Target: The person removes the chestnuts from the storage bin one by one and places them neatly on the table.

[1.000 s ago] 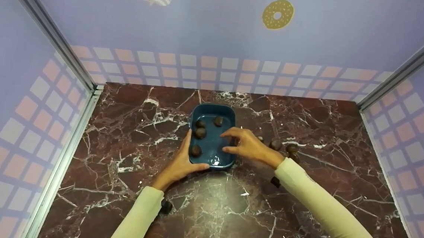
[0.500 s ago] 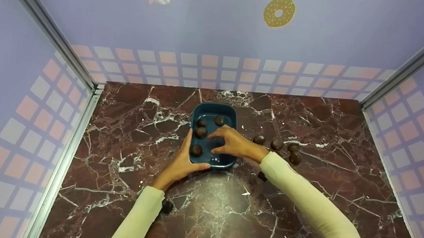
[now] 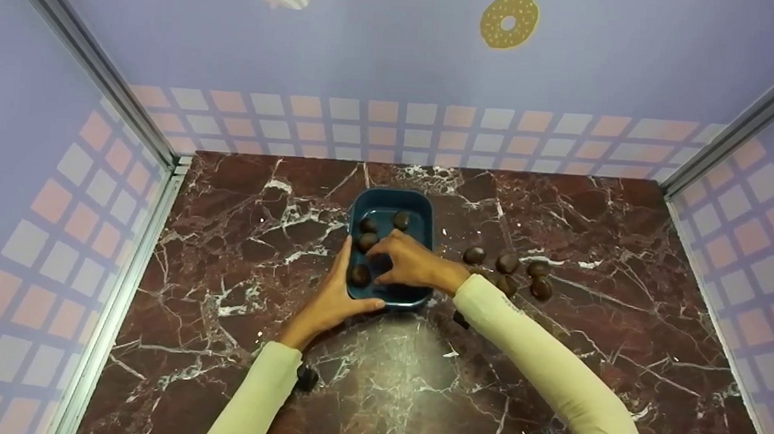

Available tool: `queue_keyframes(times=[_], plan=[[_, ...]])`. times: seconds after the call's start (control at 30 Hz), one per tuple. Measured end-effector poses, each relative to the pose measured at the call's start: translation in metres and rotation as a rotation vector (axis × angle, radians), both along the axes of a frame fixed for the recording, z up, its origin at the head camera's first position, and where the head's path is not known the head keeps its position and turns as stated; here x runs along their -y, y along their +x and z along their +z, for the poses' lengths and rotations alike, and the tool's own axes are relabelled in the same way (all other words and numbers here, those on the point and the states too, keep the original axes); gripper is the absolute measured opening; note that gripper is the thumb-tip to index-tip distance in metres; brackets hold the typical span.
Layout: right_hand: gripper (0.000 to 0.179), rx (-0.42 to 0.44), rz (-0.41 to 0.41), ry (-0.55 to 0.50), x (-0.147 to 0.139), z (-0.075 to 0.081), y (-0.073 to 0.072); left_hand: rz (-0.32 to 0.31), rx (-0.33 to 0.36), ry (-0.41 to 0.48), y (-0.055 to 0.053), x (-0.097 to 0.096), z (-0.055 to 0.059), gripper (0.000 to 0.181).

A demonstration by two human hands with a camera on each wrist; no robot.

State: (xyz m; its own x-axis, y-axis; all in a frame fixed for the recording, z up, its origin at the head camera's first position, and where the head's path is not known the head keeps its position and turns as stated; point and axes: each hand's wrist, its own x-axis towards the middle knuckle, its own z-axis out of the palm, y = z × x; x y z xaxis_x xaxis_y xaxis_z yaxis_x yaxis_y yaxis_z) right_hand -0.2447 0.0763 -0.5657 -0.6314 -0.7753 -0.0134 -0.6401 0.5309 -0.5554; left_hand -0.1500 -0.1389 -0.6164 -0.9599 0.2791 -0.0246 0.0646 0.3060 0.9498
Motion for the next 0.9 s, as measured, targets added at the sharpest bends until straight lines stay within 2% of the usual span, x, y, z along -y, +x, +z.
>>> queue_keyframes(times=[0.33, 0.43, 0.5, 0.57, 0.67, 0.9], plan=[[0.049, 0.015, -0.001, -0.009, 0.011, -0.013, 0.002, -0.009, -0.026, 0.024, 0.000, -0.001, 0.000, 0.141], [0.048, -0.025, -0.001, -0.035, 0.013, -0.042, -0.008, -0.012, -0.027, 0.010, 0.000, 0.000, 0.000, 0.141], [0.047, -0.033, -0.008, -0.038, 0.014, -0.044, -0.007, -0.014, -0.027, -0.001, 0.000, 0.000, 0.001, 0.142], [0.047, -0.031, -0.016, -0.033, 0.016, -0.044, -0.006, -0.016, -0.028, -0.006, 0.000, 0.000, 0.002, 0.142], [0.047, 0.009, -0.033, -0.011, 0.019, -0.020, 0.005, -0.014, -0.028, -0.004, 0.000, 0.000, 0.002, 0.142], [0.046, -0.003, -0.041, 0.025, 0.025, -0.020, 0.009, -0.003, -0.036, -0.005, 0.001, -0.001, 0.001, 0.141]])
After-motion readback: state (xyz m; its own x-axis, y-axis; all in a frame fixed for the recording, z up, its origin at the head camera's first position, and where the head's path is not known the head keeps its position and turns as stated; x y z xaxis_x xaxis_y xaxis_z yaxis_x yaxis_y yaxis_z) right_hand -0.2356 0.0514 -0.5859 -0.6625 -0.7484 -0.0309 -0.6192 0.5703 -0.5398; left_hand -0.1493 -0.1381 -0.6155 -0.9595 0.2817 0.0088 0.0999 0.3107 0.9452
